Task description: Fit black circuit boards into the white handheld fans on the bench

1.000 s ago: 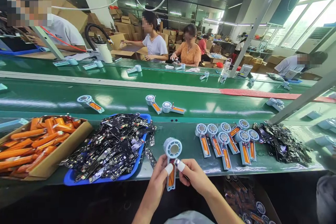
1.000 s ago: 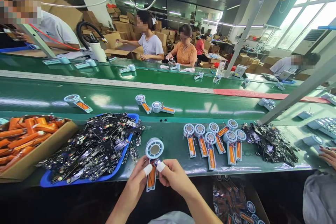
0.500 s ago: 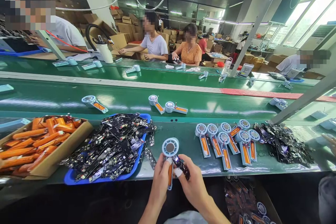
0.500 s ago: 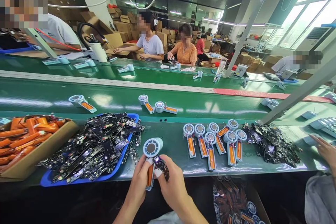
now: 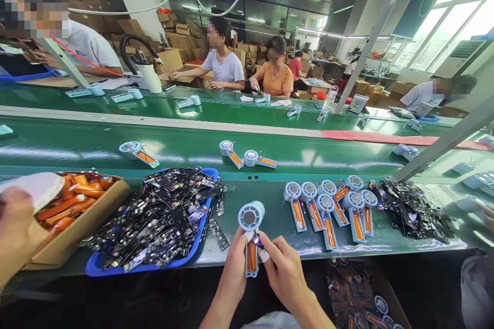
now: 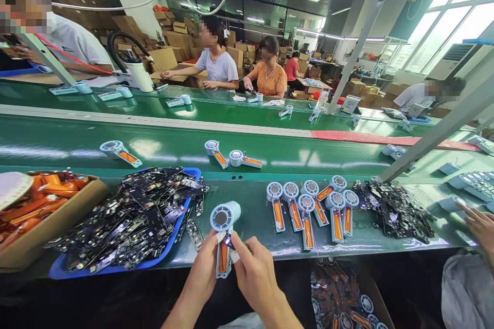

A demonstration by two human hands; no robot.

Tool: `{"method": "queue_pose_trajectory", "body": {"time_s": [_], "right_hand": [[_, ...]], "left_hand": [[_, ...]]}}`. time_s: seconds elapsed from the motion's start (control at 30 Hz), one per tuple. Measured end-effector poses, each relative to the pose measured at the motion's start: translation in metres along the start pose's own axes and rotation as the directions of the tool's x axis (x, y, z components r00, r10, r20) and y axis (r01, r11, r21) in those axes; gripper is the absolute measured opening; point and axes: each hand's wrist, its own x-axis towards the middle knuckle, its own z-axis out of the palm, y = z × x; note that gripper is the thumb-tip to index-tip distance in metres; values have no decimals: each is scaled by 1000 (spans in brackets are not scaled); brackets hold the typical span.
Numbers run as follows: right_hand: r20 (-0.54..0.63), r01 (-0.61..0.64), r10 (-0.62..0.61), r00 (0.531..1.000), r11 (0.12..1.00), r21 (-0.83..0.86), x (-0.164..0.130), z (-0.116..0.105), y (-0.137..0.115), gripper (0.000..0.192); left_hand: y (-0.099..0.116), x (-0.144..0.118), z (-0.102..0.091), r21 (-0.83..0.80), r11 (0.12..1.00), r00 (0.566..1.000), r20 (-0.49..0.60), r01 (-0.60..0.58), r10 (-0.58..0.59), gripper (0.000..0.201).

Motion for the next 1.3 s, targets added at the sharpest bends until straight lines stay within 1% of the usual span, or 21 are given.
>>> {"method": "queue_pose_trajectory", "body": {"time_s": [0.07, 0.17, 0.27, 0.33, 0.43, 0.53, 0.6, 0.67, 0.73, 0.77, 0.87, 0.97, 1.0, 1.03, 1.1, 1.13, 1.17, 1.2, 1.23, 1.27, 1.3], "right_hand": [[7, -8, 8, 1000, 999, -53, 0, 1, -3, 53], [-10, -45, 44, 999, 994, -104, 0, 4, -7, 53], [-2, -119, 120, 993, 986, -120, 5, 9, -11, 49], [43, -175, 184, 982, 970, -171, 12, 12, -16, 46], [181, -205, 272, 945, 924, -322, 24, 14, -25, 49], [385, -147, 328, 863, 890, -431, 33, 8, -32, 61], [498, -79, 302, 813, 904, -419, 36, 2, -34, 68], [540, -19, 229, 810, 931, -366, 37, -1, -32, 73], [511, -2, 173, 842, 948, -317, 37, 1, -29, 75], [483, -14, 165, 860, 954, -300, 36, 5, -26, 75], [404, -100, 213, 890, 954, -283, 37, 20, -15, 72], [296, -131, 224, 929, 944, -302, 41, 37, -4, 70], [251, -123, 205, 946, 944, -308, 43, 43, -1, 71], [211, -110, 180, 961, 945, -308, 44, 48, 1, 72], [172, -76, 129, 977, 955, -286, 44, 55, 2, 74], [172, -58, 106, 979, 963, -263, 44, 56, 2, 75], [177, -45, 88, 980, 971, -235, 44, 55, 2, 76], [174, -43, 80, 981, 978, -206, 44, 51, 3, 75], [151, -61, 90, 985, 980, -188, 43, 44, 5, 72], [102, -101, 122, 987, 977, -185, 43, 34, 8, 66], [38, -162, 173, 984, 966, -201, 43, 23, 13, 58]], "left_hand": [[0, 1, 1, -16, 1000, 999, -32, -1, 1, 27], [-2, 2, 3, -58, 998, 999, -37, -6, 4, 26], [-7, 3, 4, -171, 985, 1000, 7, 23, -22, 36], [-14, 5, 3, -182, 983, 1000, 15, 14, -11, 45], [-26, 8, -2, -15, 998, 997, -53, -57, 56, 51], [-34, 11, -9, 136, 988, 988, -120, -77, 94, 54], [-36, 13, -11, 152, 986, 987, -129, -73, 93, 53], [-36, 15, -11, 146, 987, 992, -100, -67, 82, 52], [-33, 17, -10, 265, 960, 994, -25, -96, 106, 51], [-29, 19, -10, 364, 922, 991, 16, -130, 133, 50], [-12, 23, -17, 623, 748, 972, 95, -226, 215, 42], [12, 21, -30, 744, 626, 960, 74, -233, 270, 27], [19, 18, -34, 817, 538, 956, 55, -209, 288, 26], [25, 16, -36, 899, 407, 953, 35, -162, 302, 28], [32, 12, -38, 998, 55, 949, 16, -35, 316, 33], [33, 11, -38, 994, -109, 949, 18, 17, 313, 35], [33, 12, -38, 974, -223, 951, 25, 46, 308, 36], [32, 13, -39, 961, -273, 953, 37, 49, 302, 36], [30, 15, -41, 959, -282, 952, 50, 39, 303, 37], [29, 17, -44, 965, -260, 948, 58, 26, 313, 38], [28, 20, -48, 978, -210, 943, 58, 13, 328, 39]]}}
